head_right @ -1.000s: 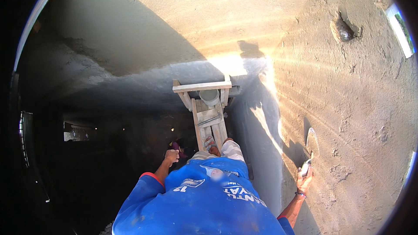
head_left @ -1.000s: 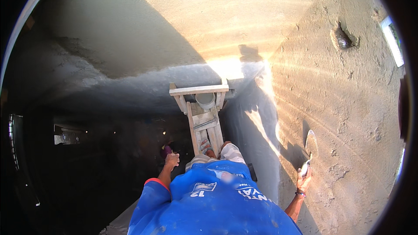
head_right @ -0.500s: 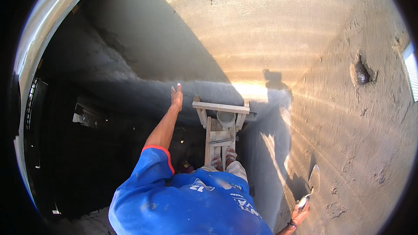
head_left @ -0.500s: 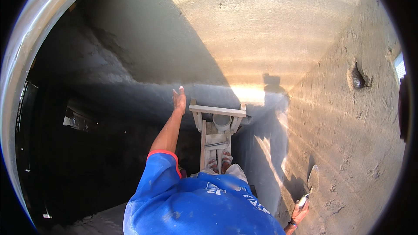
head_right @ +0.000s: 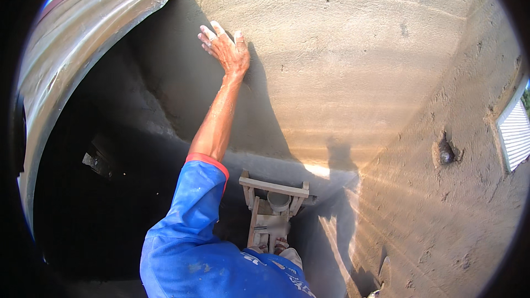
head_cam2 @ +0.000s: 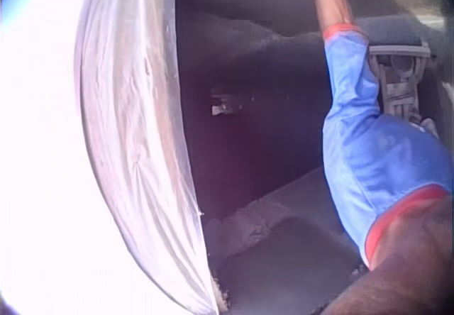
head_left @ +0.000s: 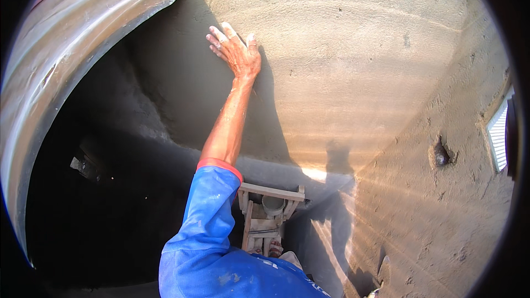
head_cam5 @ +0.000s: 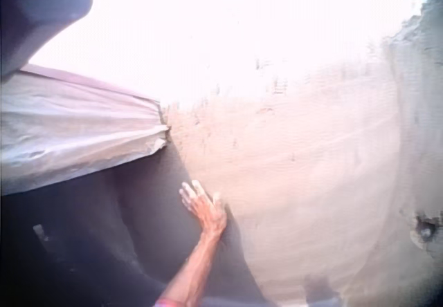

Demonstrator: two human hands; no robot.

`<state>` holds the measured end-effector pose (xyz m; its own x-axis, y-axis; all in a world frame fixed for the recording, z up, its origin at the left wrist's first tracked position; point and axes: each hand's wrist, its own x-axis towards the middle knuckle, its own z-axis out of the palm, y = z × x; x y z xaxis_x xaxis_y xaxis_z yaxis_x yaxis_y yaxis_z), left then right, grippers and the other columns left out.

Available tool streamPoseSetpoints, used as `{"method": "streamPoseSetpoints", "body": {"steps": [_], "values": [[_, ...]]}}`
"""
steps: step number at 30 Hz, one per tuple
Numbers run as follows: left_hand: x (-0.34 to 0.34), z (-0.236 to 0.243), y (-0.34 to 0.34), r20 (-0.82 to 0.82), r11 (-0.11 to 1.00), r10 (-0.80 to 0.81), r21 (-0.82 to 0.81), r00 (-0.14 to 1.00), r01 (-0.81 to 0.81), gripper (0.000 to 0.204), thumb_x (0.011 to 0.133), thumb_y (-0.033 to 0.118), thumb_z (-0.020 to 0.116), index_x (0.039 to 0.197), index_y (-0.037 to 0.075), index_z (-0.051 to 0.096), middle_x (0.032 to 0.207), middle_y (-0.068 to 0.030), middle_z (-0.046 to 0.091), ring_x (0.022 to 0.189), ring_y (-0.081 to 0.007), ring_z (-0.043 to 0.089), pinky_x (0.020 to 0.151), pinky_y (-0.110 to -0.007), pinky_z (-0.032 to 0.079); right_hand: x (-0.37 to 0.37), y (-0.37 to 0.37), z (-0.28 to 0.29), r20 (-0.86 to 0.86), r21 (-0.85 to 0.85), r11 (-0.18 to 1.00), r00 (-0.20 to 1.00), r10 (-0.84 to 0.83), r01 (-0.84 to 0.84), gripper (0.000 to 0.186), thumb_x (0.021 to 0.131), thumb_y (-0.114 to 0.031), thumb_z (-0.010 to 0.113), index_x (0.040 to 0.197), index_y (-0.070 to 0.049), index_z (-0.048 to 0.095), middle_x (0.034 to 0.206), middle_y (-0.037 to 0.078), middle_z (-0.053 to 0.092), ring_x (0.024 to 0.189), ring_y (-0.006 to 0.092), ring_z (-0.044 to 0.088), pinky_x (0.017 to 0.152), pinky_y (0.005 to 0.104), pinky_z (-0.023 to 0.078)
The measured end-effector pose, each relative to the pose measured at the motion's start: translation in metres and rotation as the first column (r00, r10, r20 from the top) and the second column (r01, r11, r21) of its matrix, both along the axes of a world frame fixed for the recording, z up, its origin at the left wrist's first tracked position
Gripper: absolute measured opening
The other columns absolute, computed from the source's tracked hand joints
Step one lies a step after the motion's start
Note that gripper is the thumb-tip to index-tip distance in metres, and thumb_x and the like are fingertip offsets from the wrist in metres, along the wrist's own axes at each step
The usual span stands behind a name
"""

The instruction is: The person applies plaster to a high wall using a trowel while standing on a wooden scaffold, then uses a small container to pour water onto the surface and continues smoothing the plaster by hand and with the trowel.

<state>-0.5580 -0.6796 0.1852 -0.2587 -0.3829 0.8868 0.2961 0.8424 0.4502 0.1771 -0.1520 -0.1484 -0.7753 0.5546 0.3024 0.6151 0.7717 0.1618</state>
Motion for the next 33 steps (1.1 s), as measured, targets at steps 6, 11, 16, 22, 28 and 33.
{"method": "streamPoseSetpoints", "body": {"steps": [6,11,16,22,28,33], "values": [[-0.017,0.003,-0.010,0.093,0.990,0.135,-0.049,0.987,-0.131,0.080,0.089,0.042,0.051,0.146,-0.003,0.017,0.153,-0.0284,0.003,0.142,-0.0465,-0.003,0.112,-0.058,-0.001,-0.104,-0.059,0.064,-0.328,-0.713,0.654,0.944,0.011,-0.255,0.058,0.085,-0.033,0.068,0.131,-0.002,0.052,0.118,0.017,0.062,0.104,0.0256,0.059,0.089,0.0369,0.047],[-0.008,0.028,0.022,0.040,0.994,-0.011,-0.106,0.999,0.015,0.083,0.090,0.049,0.048,0.148,0.000,0.015,0.154,-0.0272,0.001,0.142,-0.0450,-0.005,0.112,-0.058,-0.001,-0.205,-0.063,0.044,-0.469,-0.715,0.552,0.880,0.076,-0.429,0.028,0.073,-0.013,0.067,0.094,0.001,0.056,0.071,0.014,0.057,0.061,0.0234,0.057,0.060,0.0374,0.048],[0.001,0.103,0.044,-0.102,0.885,-0.094,-0.463,0.990,0.036,0.080,0.092,0.052,0.046,0.151,0.008,0.014,0.155,-0.0232,-0.002,0.143,-0.0426,-0.008,0.112,-0.057,-0.002,-0.297,-0.110,0.068,-0.504,-0.840,0.292,0.857,-0.106,-0.458,0.028,0.081,-0.014,0.063,0.103,-0.005,0.048,0.071,0.002,0.050,0.054,0.0098,0.050,0.048,0.0264,0.044],[-0.021,0.122,0.049,-0.093,0.840,0.025,-0.538,0.995,-0.071,0.074,0.093,0.059,0.036,0.150,0.013,0.024,0.157,-0.0151,0.007,0.145,-0.0352,0.000,0.115,-0.051,-0.002,-0.350,-0.122,0.072,-0.627,-0.777,0.208,0.759,-0.175,-0.594,0.032,0.086,-0.022,0.060,0.108,-0.005,0.045,0.080,0.002,0.047,0.057,0.0087,0.047,0.050,0.0255,0.043],[-0.023,0.122,0.052,-0.122,0.831,0.032,-0.548,0.992,-0.094,0.072,0.094,0.056,0.036,0.150,0.012,0.024,0.158,-0.0143,0.007,0.145,-0.0341,0.000,0.115,-0.050,-0.003,-0.440,-0.141,0.134,-0.805,-0.586,0.123,0.559,-0.200,-0.801,0.026,0.092,-0.021,0.058,0.108,-0.004,0.045,0.077,0.002,0.048,0.054,0.0090,0.048,0.047,0.0248,0.044],[-0.037,0.119,0.050,-0.200,0.821,0.037,-0.553,0.979,-0.144,0.073,0.095,0.059,0.026,0.150,0.012,0.020,0.158,-0.0125,0.006,0.146,-0.0319,-0.001,0.116,-0.048,-0.002,-0.540,-0.139,0.223,-0.892,-0.414,0.056,0.392,-0.227,-0.909,0.038,0.093,-0.028,0.056,0.118,-0.002,0.046,0.074,0.001,0.049,0.054,0.0087,0.050,0.046,0.0233,0.044]]}}
